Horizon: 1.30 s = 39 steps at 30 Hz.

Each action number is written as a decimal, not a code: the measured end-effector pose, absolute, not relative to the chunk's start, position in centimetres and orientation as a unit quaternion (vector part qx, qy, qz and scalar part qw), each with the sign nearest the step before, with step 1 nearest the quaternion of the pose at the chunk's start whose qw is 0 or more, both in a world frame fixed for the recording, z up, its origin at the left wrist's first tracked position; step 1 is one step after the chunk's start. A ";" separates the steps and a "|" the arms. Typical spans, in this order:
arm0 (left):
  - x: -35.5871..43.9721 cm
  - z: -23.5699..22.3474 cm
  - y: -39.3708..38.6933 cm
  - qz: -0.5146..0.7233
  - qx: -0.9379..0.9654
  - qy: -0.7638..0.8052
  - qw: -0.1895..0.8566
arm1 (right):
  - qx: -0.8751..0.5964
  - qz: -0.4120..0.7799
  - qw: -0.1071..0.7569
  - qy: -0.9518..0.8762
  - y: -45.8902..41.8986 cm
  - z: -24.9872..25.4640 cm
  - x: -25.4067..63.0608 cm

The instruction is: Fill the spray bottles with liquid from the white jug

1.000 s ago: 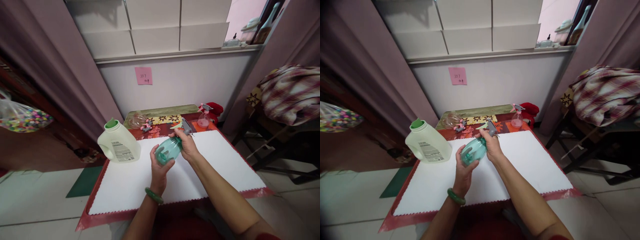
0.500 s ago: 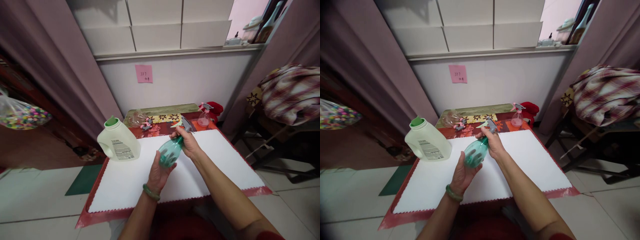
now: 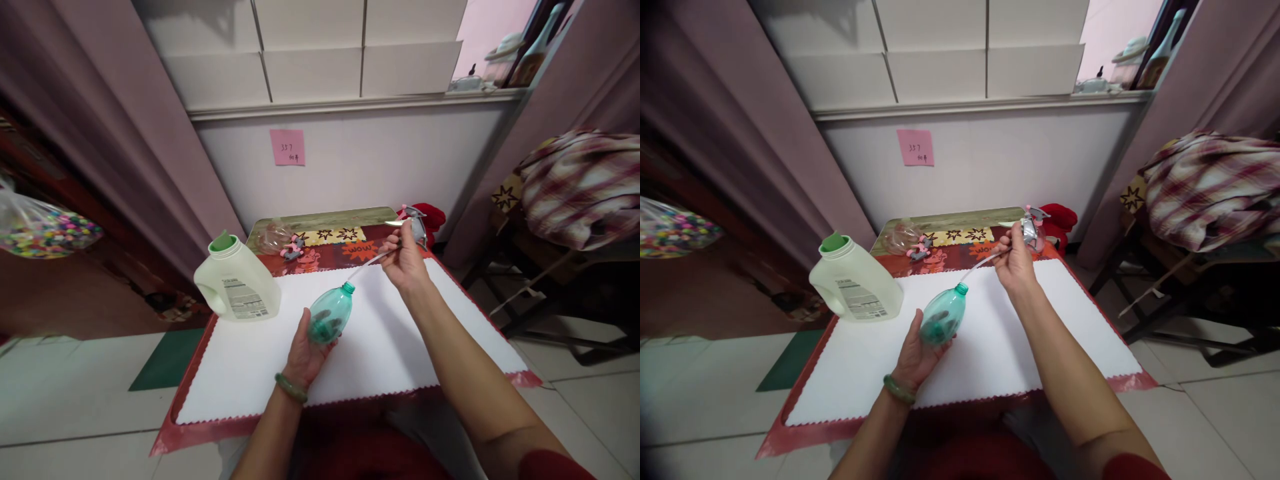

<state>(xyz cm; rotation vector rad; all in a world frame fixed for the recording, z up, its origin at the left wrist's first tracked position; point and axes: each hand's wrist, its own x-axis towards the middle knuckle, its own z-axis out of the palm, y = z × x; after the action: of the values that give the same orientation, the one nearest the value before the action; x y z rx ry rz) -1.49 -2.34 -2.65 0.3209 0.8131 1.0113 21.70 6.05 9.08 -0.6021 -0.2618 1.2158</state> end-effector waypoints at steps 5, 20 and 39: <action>-2.5 -4.1 -1.9 0.492 0.166 0.344 0.782 | -0.250 0.561 0.775 -0.150 7.1 10.2 25.0; -2.4 -4.0 -0.9 0.507 0.184 0.336 0.772 | -0.611 0.563 0.514 -0.214 8.4 -2.8 26.8; 2.0 -4.4 2.9 0.550 0.484 0.423 0.534 | -0.563 0.404 0.474 -0.544 1.5 -2.3 19.7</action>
<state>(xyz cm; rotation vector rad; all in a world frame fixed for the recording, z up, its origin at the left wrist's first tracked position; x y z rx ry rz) 2.01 2.86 -4.36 1.1531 1.0075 1.3104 19.68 1.47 -2.27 -1.3776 -1.3302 0.9881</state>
